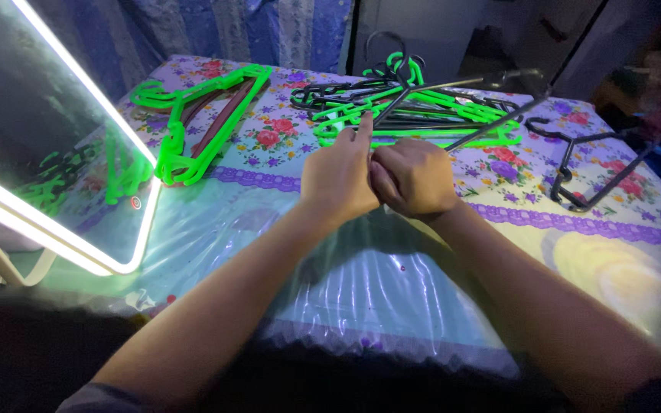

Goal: The person wipes green and black plastic hangers with a white cloth on a table. They handle each hanger one at a time, wiping the arms and body, then place them back on the table.

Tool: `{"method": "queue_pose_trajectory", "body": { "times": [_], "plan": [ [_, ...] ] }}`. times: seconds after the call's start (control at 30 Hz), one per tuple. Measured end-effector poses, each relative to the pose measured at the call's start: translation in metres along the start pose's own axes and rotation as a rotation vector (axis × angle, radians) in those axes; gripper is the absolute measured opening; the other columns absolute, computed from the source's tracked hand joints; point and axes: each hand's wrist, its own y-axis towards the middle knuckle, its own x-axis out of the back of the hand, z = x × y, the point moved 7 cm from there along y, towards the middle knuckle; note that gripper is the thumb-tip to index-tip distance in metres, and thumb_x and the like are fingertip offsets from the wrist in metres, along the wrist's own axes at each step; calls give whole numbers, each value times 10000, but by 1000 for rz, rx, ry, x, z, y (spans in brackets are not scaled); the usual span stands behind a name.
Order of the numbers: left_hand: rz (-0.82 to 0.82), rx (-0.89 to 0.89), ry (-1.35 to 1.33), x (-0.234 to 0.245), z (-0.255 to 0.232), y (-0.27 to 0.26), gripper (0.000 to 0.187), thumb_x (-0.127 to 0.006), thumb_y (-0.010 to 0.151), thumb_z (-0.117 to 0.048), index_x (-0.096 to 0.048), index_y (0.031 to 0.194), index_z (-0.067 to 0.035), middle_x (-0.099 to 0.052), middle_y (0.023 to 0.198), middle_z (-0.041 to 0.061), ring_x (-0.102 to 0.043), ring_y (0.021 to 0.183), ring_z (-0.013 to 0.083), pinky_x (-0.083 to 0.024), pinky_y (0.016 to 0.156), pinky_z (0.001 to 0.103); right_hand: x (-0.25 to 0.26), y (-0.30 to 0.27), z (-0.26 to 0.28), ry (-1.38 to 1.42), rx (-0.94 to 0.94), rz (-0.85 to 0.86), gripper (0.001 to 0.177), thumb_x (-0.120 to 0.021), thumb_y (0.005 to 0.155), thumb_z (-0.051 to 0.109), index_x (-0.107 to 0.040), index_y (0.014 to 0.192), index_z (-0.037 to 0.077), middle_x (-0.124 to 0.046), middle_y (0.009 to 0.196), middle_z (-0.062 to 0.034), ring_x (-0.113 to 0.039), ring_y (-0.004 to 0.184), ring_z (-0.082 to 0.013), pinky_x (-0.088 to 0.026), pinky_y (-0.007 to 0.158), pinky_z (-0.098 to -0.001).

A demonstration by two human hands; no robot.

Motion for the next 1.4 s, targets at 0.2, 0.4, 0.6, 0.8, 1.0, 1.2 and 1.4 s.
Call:
{"method": "queue_pose_trajectory", "body": {
  "times": [0.2, 0.4, 0.6, 0.8, 1.0, 1.2, 1.4],
  "plan": [
    [128, -1, -37, 5, 2, 11, 1033, -847, 620, -422, -412, 1475, -39, -686, 1082, 207, -683, 937, 421, -556, 763, 519, 31, -8, 19, -27, 277, -209, 311, -646, 966, 390, -701, 1065, 100, -704, 974, -114, -683, 942, -334, -546, 822, -456],
    [366, 113, -65, 12, 7, 10, 854, -826, 606, -517, -634, 1327, -101, -735, 1062, 199, -699, 1012, 388, -553, 855, 497, 17, -19, -27, -29, 188, -137, 201, -750, 915, 317, -671, 834, 151, -688, 842, -65, -675, 800, -327, -525, 716, -471],
    [262, -20, 20, 31, 4, 12, 993, -847, 549, -460, -550, 1413, -70, -719, 1093, 224, -696, 977, 400, -553, 823, 501, 56, -65, -118, -238, -84, -343, 167, -646, 1006, 164, -626, 853, 100, -686, 898, -78, -676, 895, -324, -504, 894, -474],
    [267, 10, 65, 20, -9, 11, 1016, -833, 543, -431, -516, 1437, -67, -725, 1065, 196, -707, 959, 381, -568, 804, 492, 62, -63, -120, -164, -220, -345, 245, -631, 988, 191, -665, 765, 94, -674, 813, -107, -661, 819, -343, -499, 841, -456],
    [87, 65, -127, 14, -24, 6, 1030, -838, 638, -430, -427, 1492, -27, -718, 1040, 210, -704, 947, 404, -564, 795, 502, 19, -27, -29, 30, 39, -324, 180, -670, 925, 261, -679, 858, 94, -680, 869, -109, -658, 838, -340, -468, 891, -473],
    [121, 53, 94, 32, -10, -15, 1058, -889, 565, -341, -406, 1459, -45, -674, 1090, 189, -693, 938, 391, -564, 780, 488, 24, -56, -116, -136, -450, -597, 304, -746, 989, 317, -674, 1045, 28, -667, 1028, -186, -596, 1013, -371, -418, 951, -497],
    [139, -17, 276, 34, -21, -48, 1026, -886, 589, -228, -403, 1484, -94, -634, 1077, 135, -703, 880, 341, -579, 702, 445, -14, -129, -232, 1351, -1046, -1277, 623, -421, 968, 646, -642, 914, 66, -671, 750, -126, -657, 566, -280, -549, 499, -412]
  ]
}}
